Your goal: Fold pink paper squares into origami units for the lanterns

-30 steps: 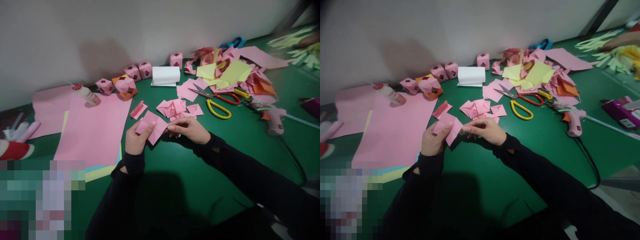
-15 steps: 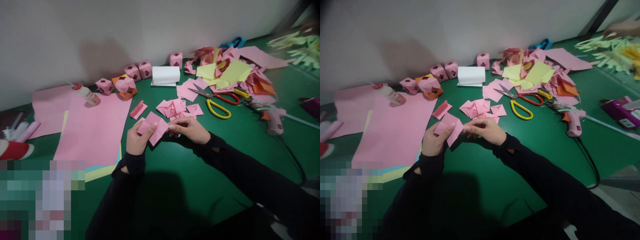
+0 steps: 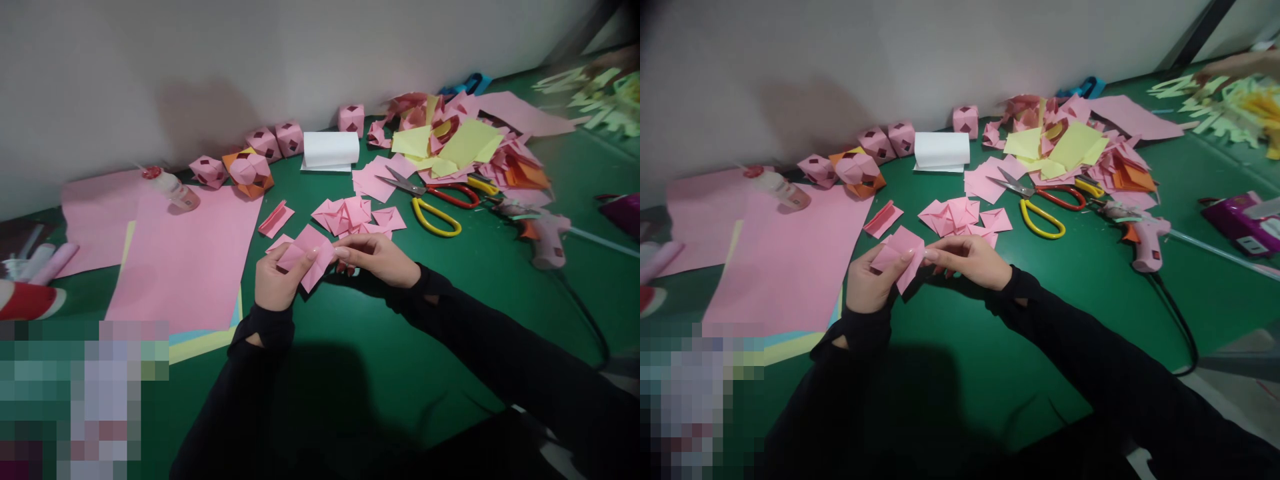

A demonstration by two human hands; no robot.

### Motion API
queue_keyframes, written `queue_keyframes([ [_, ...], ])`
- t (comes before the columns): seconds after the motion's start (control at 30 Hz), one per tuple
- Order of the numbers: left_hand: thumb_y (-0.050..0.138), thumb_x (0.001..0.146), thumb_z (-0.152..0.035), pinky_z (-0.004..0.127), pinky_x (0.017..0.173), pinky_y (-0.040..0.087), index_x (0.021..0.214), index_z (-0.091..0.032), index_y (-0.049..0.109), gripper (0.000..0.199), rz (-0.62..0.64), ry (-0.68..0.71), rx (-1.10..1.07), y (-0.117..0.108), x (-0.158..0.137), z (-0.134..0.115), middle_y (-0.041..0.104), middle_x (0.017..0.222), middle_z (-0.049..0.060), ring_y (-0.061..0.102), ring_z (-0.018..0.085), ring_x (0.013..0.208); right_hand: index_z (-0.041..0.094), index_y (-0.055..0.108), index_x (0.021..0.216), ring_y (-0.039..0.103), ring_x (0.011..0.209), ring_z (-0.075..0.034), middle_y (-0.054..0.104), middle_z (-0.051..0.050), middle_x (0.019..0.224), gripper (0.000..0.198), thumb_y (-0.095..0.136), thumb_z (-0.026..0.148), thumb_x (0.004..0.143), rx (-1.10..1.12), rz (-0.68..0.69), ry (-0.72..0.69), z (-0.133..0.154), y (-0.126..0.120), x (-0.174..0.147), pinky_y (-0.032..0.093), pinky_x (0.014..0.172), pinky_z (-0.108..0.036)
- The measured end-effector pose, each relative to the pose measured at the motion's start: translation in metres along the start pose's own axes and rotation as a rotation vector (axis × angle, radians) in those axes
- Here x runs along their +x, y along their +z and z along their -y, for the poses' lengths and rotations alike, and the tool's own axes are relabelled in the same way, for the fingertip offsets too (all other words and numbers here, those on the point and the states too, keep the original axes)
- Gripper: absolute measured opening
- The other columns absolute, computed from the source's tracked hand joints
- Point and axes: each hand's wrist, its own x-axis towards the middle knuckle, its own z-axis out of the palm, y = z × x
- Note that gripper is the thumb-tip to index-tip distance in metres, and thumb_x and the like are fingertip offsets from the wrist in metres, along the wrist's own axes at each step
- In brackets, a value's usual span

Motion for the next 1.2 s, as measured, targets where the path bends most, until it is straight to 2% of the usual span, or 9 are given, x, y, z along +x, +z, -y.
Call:
queue_keyframes([
  [0.17,0.078,0.068,-0.042,0.023,0.048,0.039,0.067,-0.017,0.07,0.026,-0.018,0.014,0.029,0.0005,-0.0006,0.0002,0.056,0.057,-0.003,0.045,0.01,0.051,0.019,0.075,0.095,0.066,0.069,-0.012,0.074,-0.004,0.087,0.03,0.069,0.045,0.081,0.018,0.001,0.009,0.0002,0.0004,-0.0004,0.053,0.058,-0.024],
  [0.37,0.079,0.068,-0.041,0.022,0.04,0.028,0.067,-0.019,0.07,0.024,-0.031,0.035,0.071,0.0023,-0.0023,-0.0029,0.049,0.052,-0.006,0.033,0.008,0.045,0.018,0.074,0.089,0.065,0.069,-0.012,0.071,-0.003,0.081,0.028,0.075,0.042,0.075,0.008,-0.003,0.018,0.0032,0.003,-0.0011,0.053,0.056,-0.023],
  [0.63,0.078,0.069,-0.043,0.023,0.037,0.017,0.073,-0.018,0.071,0.026,-0.012,0.03,0.094,0.0029,-0.0034,-0.0037,0.054,0.058,-0.005,0.025,0.005,0.042,0.015,0.071,0.083,0.063,0.065,-0.011,0.072,-0.003,0.076,0.028,0.08,0.038,0.07,0.008,-0.032,0.078,0.0036,0.0066,-0.0012,0.051,0.054,-0.021],
  [0.73,0.077,0.069,-0.044,0.021,0.039,0.023,0.077,-0.017,0.071,0.029,-0.027,0.023,0.112,0.0031,-0.003,-0.0024,0.061,0.068,-0.002,0.04,0.007,0.048,0.015,0.072,0.081,0.061,0.06,-0.01,0.072,-0.004,0.076,0.028,0.08,0.039,0.07,-0.018,-0.043,0.073,0.0014,0.006,-0.0005,0.05,0.051,-0.021],
  [0.83,0.071,0.075,-0.045,0.021,0.046,0.037,0.077,-0.017,0.071,0.028,-0.021,0.04,0.054,0.0031,-0.0016,-0.0015,0.064,0.071,0.0,0.053,0.012,0.061,0.016,0.073,0.081,0.059,0.058,-0.01,0.072,-0.004,0.077,0.027,0.08,0.039,0.071,-0.014,-0.054,0.049,0.0001,0.0053,-0.0001,0.048,0.049,-0.021],
  [0.97,0.067,0.079,-0.042,0.022,0.052,0.044,0.071,-0.018,0.069,0.025,0.034,0.069,-0.045,0.0021,0.0001,-0.0015,0.063,0.067,0.0,0.055,0.012,0.06,0.017,0.073,0.081,0.056,0.055,-0.008,0.07,-0.002,0.073,0.023,0.08,0.036,0.071,0.03,-0.082,0.033,0.0007,0.005,0.0002,0.046,0.047,-0.02],
  [1.2,0.073,0.074,-0.037,0.022,0.049,0.039,0.071,-0.019,0.074,0.019,-0.006,0.041,0.004,0.0012,-0.0034,-0.0047,0.06,0.06,-0.002,0.05,0.01,0.056,0.015,0.069,0.076,0.052,0.051,-0.006,0.068,-0.001,0.07,0.027,0.082,0.037,0.068,0.041,-0.11,0.044,0.0008,0.0045,0.0008,0.044,0.046,-0.02],
])
